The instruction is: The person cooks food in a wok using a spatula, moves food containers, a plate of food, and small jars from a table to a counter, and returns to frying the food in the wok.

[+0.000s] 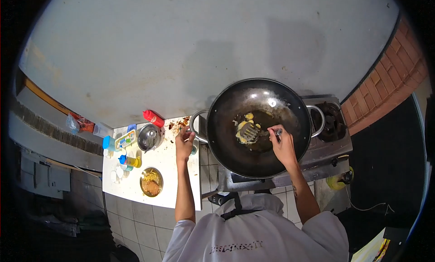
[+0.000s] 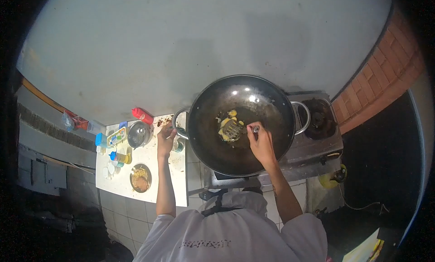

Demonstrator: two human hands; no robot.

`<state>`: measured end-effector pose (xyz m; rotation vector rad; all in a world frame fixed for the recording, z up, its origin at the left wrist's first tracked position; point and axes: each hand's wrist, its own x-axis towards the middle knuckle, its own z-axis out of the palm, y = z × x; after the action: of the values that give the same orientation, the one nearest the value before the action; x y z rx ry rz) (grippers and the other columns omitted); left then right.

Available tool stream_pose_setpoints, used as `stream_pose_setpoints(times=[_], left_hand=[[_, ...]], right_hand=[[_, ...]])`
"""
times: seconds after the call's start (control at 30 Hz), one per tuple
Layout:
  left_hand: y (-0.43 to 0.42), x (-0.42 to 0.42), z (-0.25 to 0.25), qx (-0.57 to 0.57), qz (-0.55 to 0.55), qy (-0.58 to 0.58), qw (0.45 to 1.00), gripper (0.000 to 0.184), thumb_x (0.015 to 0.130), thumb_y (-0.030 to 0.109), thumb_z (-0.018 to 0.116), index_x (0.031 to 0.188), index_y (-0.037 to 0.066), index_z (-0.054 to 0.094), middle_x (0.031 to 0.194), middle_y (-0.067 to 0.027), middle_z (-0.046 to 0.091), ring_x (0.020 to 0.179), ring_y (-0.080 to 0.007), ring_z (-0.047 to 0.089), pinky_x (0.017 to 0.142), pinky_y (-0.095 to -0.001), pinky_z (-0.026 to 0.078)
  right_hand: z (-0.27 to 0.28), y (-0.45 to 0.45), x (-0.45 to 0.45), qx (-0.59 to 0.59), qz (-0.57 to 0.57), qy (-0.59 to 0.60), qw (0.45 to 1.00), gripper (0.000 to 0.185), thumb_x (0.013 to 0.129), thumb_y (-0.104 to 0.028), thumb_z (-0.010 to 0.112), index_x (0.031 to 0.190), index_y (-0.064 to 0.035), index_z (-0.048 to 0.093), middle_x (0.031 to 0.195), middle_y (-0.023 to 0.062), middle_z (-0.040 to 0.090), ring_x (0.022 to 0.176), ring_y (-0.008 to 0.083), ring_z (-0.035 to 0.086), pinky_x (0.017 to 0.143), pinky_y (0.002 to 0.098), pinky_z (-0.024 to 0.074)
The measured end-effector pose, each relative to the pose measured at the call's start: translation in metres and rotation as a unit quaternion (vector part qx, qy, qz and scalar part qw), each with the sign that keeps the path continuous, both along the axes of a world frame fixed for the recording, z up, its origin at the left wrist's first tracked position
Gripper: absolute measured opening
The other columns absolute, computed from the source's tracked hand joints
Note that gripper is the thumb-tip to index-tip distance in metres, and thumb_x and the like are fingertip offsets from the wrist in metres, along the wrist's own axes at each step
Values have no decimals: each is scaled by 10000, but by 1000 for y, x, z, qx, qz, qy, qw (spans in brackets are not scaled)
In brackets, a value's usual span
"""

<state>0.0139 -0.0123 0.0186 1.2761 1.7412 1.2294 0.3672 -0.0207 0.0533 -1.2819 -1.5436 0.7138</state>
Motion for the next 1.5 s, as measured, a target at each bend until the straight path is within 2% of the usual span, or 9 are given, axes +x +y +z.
stream_pose_setpoints(times=[0.27, 0.4, 0.53, 0.73, 0.8, 1.03, 1.33, 1.4, 1.5], left_hand=[[5, -13, -19, 40, 8, -48, 998, 325, 909, 119, 610, 1178, -58, 570, 949, -126, 670, 878, -169, 626, 822, -294, 476], [4, -4, 9, 16, 79, -21, 996, 411, 955, 230, 559, 1225, -80, 534, 1066, -169, 641, 948, -195, 602, 850, -308, 463], [5, -3, -6, 48, 68, -34, 996, 396, 957, 206, 553, 1243, -66, 524, 1022, -134, 636, 912, -181, 586, 848, -305, 452], [6, -5, -13, 54, 47, -18, 997, 364, 950, 211, 563, 1222, -30, 544, 936, -75, 605, 866, -149, 564, 800, -290, 453], [8, -7, -17, 35, 40, -22, 998, 373, 968, 206, 529, 1241, -48, 529, 1106, -168, 612, 1013, -199, 580, 904, -332, 450], [9, -3, -18, 27, 42, -12, 999, 368, 961, 175, 542, 1248, -55, 522, 1030, -141, 633, 959, -164, 575, 852, -303, 442], [-19, 26, 1, 53, 129, 43, 989, 340, 933, 165, 578, 1222, -12, 553, 997, -124, 622, 868, -171, 583, 768, -296, 468], [-29, 35, 5, 2, 182, 18, 983, 365, 932, 140, 565, 1257, -23, 530, 1077, -192, 615, 1017, -217, 582, 864, -328, 456], [-47, 67, 22, 69, 246, 58, 965, 338, 959, 197, 523, 1209, -29, 548, 1047, -159, 613, 987, -201, 557, 832, -330, 455]], right_hand=[[43, -36, 13, -14, -112, 55, 992, 116, 888, -73, 615, 973, 6, 614, 860, 157, 674, 765, 218, 675, 648, 290, 497], [57, -51, 6, -17, -114, -12, 993, 170, 848, -56, 659, 992, 22, 614, 994, 150, 681, 929, 248, 667, 786, 333, 507], [44, -67, 21, -41, -104, 74, 991, 165, 848, -47, 650, 998, 16, 618, 1000, 149, 681, 938, 273, 664, 806, 336, 496], [29, -93, 25, -33, -171, 20, 984, 174, 834, -23, 647, 1002, 16, 628, 1023, 142, 683, 900, 247, 675, 771, 317, 500], [27, -94, 24, -38, -179, 46, 982, 162, 831, -18, 645, 988, 17, 631, 1012, 140, 687, 912, 240, 676, 774, 316, 506], [22, -87, 41, -39, -148, 55, 987, 132, 827, -3, 638, 957, 16, 631, 978, 136, 694, 885, 232, 682, 761, 322, 518], [10, -42, 75, -1, -73, 51, 996, 138, 800, 7, 651, 936, 24, 636, 939, 156, 689, 865, 279, 684, 738, 329, 516], [9, -36, 78, -4, -58, 58, 997, 139, 792, 9, 655, 928, 25, 637, 932, 157, 688, 862, 289, 683, 735, 333, 515], [7, -31, 74, 39, -67, 23, 997, 150, 765, 23, 666, 912, 25, 634, 925, 159, 685, 839, 297, 679, 717, 339, 518]])
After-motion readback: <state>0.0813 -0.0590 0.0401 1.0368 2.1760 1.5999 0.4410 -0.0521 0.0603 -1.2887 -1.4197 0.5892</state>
